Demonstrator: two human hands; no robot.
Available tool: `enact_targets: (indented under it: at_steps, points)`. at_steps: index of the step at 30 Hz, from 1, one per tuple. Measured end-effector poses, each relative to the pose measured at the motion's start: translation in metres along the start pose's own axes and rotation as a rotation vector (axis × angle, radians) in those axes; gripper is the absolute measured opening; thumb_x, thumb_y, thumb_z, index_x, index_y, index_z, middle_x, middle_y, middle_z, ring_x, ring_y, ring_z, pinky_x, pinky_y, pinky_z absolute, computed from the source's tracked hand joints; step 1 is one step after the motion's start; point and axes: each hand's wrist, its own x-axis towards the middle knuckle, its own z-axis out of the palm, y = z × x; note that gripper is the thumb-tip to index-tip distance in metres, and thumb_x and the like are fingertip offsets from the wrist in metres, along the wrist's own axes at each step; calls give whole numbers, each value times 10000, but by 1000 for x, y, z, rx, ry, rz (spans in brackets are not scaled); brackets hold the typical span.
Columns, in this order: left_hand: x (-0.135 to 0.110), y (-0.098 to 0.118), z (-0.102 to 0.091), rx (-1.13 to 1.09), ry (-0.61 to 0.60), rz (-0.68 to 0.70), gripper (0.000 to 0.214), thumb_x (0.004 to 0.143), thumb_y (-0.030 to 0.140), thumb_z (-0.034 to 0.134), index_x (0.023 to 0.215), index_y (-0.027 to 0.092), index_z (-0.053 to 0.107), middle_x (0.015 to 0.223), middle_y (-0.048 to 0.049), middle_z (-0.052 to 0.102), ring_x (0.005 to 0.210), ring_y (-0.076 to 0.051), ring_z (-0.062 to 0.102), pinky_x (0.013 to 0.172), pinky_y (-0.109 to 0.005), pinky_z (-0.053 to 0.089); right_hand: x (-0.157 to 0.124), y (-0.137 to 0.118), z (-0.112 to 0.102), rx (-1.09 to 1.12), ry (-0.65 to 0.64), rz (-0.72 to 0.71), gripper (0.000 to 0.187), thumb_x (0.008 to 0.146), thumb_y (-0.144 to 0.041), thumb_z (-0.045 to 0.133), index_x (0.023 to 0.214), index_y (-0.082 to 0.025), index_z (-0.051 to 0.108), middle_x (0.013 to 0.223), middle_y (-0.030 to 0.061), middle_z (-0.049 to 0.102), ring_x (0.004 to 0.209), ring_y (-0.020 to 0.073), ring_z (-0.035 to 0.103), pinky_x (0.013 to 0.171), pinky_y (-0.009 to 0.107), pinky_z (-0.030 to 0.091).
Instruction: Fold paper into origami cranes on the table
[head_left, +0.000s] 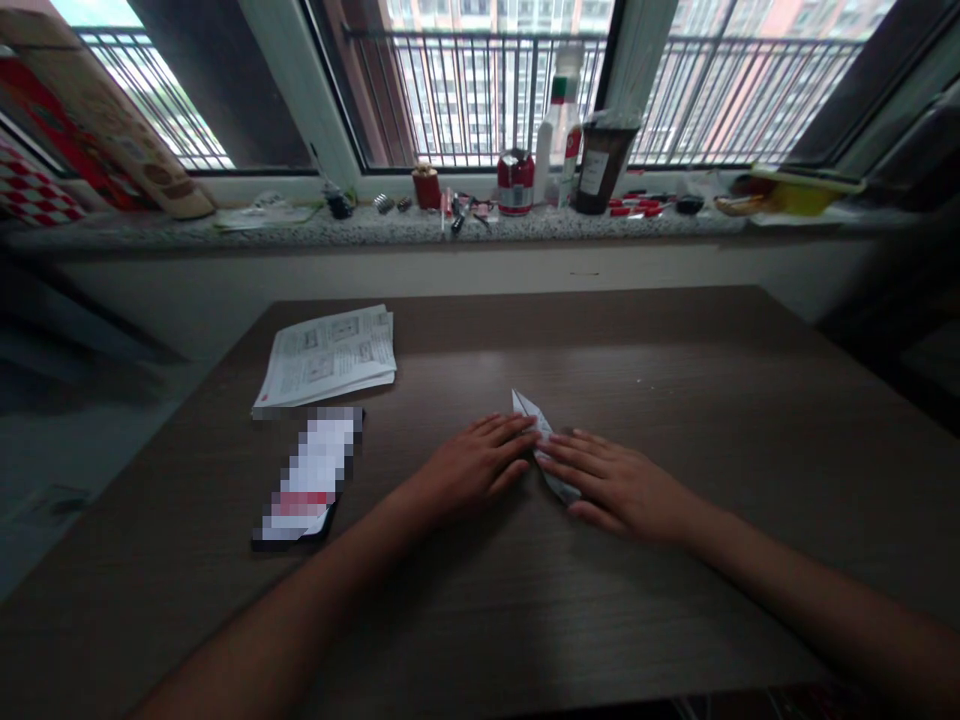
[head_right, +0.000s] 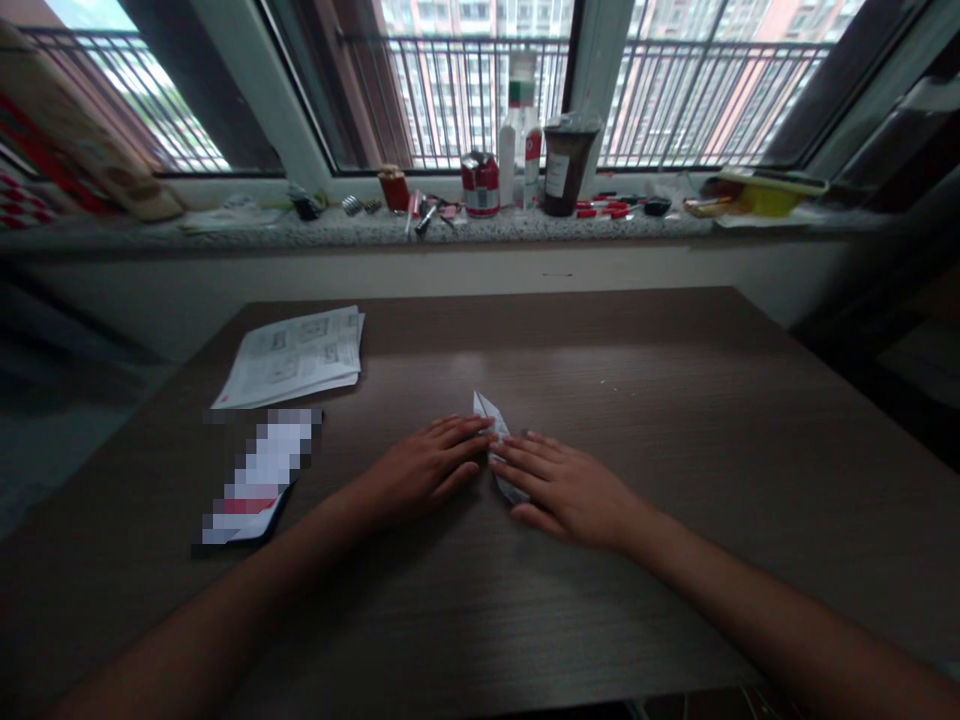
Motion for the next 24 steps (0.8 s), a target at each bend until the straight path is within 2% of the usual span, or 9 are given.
enact_targets:
  at_steps: [4, 9, 14, 24]
  points:
    - [2, -7, 4, 4, -8, 9, 467, 1132, 407, 352, 1559, 247, 455, 1654, -52, 402, 1534, -217, 356, 1265, -426, 274, -2, -6, 5, 26, -53, -4, 751, 1050, -473, 535, 1672, -240, 184, 1690, 84, 300, 1547, 277, 325, 1280, 501, 280]
    - [1, -13, 6, 9, -11, 37, 475, 1139, 407, 341, 1589, 272, 408, 1665, -29, 380, 1540, -191, 342, 1273, -410, 251, -3, -14, 7, 45, -62, 18, 835, 1017, -537, 569, 1680, -257, 143, 1700, 77, 249, 1560, 309, 282, 1297, 534, 226]
    - [-1, -10, 4, 46, -27, 52, 495, 1137, 457, 329, 1606, 309, 382, 1678, -5, 350, 1571, -186, 270, 1288, -407, 198, -3, -18, 7, 39, -46, 29, 895, 990, -588, 588, 1681, -252, 129, 1701, 78, 241, 1560, 325, 275, 1293, 544, 233]
    - [-2, -4, 6, 72, -25, 62, 514, 1128, 480, 356, 1620, 332, 345, 1692, 10, 310, 1566, -210, 285, 1283, -440, 204, -19, -28, 4, 83, -82, 40, 961, 964, -632, 598, 1685, -235, 103, 1711, 83, 214, 1566, 328, 252, 1301, 517, 205]
